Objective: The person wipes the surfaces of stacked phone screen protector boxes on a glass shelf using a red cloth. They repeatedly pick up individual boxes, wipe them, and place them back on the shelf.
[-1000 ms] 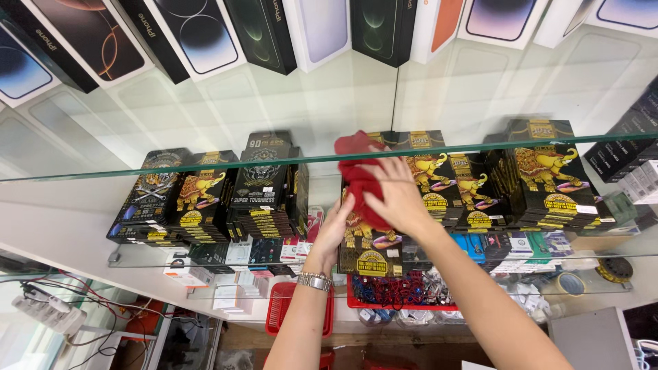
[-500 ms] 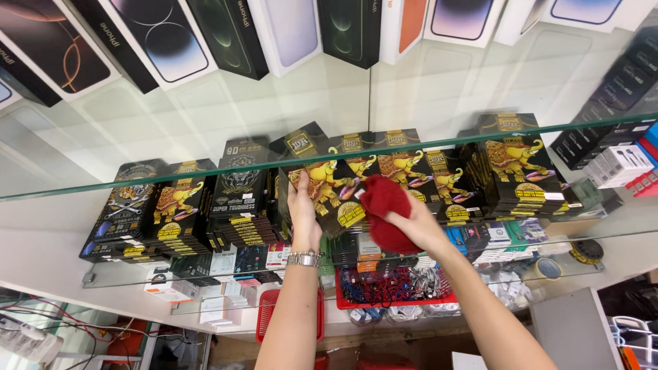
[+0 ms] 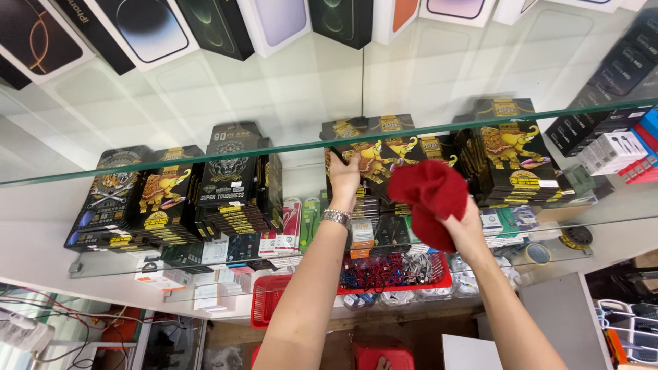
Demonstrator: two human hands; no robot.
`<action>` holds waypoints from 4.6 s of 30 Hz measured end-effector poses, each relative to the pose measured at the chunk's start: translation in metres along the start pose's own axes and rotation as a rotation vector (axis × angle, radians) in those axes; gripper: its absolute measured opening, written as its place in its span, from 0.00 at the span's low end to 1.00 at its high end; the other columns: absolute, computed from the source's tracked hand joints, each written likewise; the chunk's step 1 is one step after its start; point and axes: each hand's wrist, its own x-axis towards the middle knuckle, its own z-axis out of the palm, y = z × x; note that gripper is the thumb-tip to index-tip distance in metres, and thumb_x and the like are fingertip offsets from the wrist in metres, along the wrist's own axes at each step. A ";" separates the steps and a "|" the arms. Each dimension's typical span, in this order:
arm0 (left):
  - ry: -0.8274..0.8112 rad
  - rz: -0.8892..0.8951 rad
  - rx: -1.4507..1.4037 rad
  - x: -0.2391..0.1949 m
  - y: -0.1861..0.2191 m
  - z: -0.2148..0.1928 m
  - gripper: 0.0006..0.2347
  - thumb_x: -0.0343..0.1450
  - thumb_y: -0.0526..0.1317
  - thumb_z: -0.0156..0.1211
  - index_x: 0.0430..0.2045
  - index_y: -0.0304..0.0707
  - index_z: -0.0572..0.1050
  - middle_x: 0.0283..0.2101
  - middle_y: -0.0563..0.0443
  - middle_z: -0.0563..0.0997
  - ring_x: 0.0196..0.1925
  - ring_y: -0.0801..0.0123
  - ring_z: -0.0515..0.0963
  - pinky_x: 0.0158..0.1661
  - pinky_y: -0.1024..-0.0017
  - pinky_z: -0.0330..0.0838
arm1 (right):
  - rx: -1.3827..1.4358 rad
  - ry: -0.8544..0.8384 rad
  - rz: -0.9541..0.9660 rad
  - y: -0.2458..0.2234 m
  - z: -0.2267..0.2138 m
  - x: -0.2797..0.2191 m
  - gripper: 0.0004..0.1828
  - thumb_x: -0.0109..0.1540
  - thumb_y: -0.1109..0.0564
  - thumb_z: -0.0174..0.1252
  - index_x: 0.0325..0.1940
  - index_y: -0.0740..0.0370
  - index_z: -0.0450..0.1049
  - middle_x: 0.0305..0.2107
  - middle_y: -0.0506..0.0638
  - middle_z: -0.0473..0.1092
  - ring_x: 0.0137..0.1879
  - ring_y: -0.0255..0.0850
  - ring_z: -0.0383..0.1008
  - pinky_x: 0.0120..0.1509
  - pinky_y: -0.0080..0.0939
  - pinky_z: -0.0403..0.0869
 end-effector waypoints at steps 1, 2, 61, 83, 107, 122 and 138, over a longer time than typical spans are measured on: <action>-0.043 0.039 0.039 0.003 0.002 -0.012 0.26 0.72 0.40 0.62 0.62 0.22 0.62 0.65 0.30 0.70 0.68 0.52 0.69 0.65 0.68 0.61 | -0.044 -0.119 0.036 -0.005 0.005 -0.002 0.34 0.59 0.60 0.63 0.69 0.62 0.64 0.55 0.50 0.73 0.59 0.36 0.73 0.64 0.39 0.71; -0.085 0.078 0.077 0.007 0.005 -0.028 0.22 0.73 0.41 0.60 0.58 0.22 0.69 0.61 0.31 0.75 0.65 0.53 0.74 0.63 0.68 0.64 | -0.061 -0.270 0.088 -0.010 0.012 -0.005 0.35 0.57 0.62 0.62 0.70 0.63 0.64 0.54 0.51 0.73 0.58 0.36 0.73 0.64 0.39 0.71; -0.264 0.778 1.239 0.037 0.049 -0.241 0.12 0.62 0.36 0.56 0.26 0.20 0.82 0.52 0.17 0.77 0.69 0.37 0.65 0.68 0.31 0.37 | -1.290 -0.246 -0.047 0.142 0.346 0.133 0.36 0.63 0.38 0.54 0.73 0.51 0.61 0.72 0.60 0.47 0.75 0.75 0.41 0.76 0.71 0.48; -0.402 0.613 1.343 0.041 0.030 -0.233 0.14 0.67 0.44 0.58 0.30 0.30 0.83 0.50 0.26 0.80 0.73 0.42 0.64 0.69 0.30 0.32 | -1.028 -0.317 -0.348 0.096 0.267 -0.053 0.30 0.52 0.51 0.67 0.57 0.58 0.71 0.63 0.55 0.64 0.68 0.66 0.58 0.70 0.61 0.61; -0.457 -0.754 -0.826 -0.083 0.016 -0.040 0.18 0.75 0.51 0.47 0.48 0.38 0.74 0.38 0.50 0.88 0.43 0.65 0.87 0.45 0.67 0.82 | -0.972 -0.192 -0.612 -0.045 0.101 0.025 0.27 0.55 0.52 0.65 0.56 0.63 0.73 0.58 0.60 0.71 0.68 0.63 0.61 0.71 0.60 0.57; -0.586 -0.518 -0.738 -0.054 0.043 -0.080 0.28 0.74 0.59 0.47 0.61 0.36 0.69 0.57 0.44 0.79 0.57 0.64 0.80 0.55 0.63 0.76 | -0.820 -0.300 -0.424 -0.072 0.134 0.008 0.30 0.58 0.51 0.61 0.64 0.60 0.67 0.67 0.55 0.62 0.76 0.64 0.51 0.77 0.59 0.54; -1.112 -0.312 -0.306 -0.070 0.058 -0.193 0.28 0.74 0.41 0.59 0.69 0.32 0.60 0.65 0.46 0.74 0.64 0.71 0.73 0.63 0.71 0.67 | -0.938 -0.100 -0.419 -0.086 0.160 0.066 0.32 0.61 0.43 0.59 0.68 0.53 0.68 0.66 0.59 0.65 0.69 0.59 0.62 0.72 0.57 0.61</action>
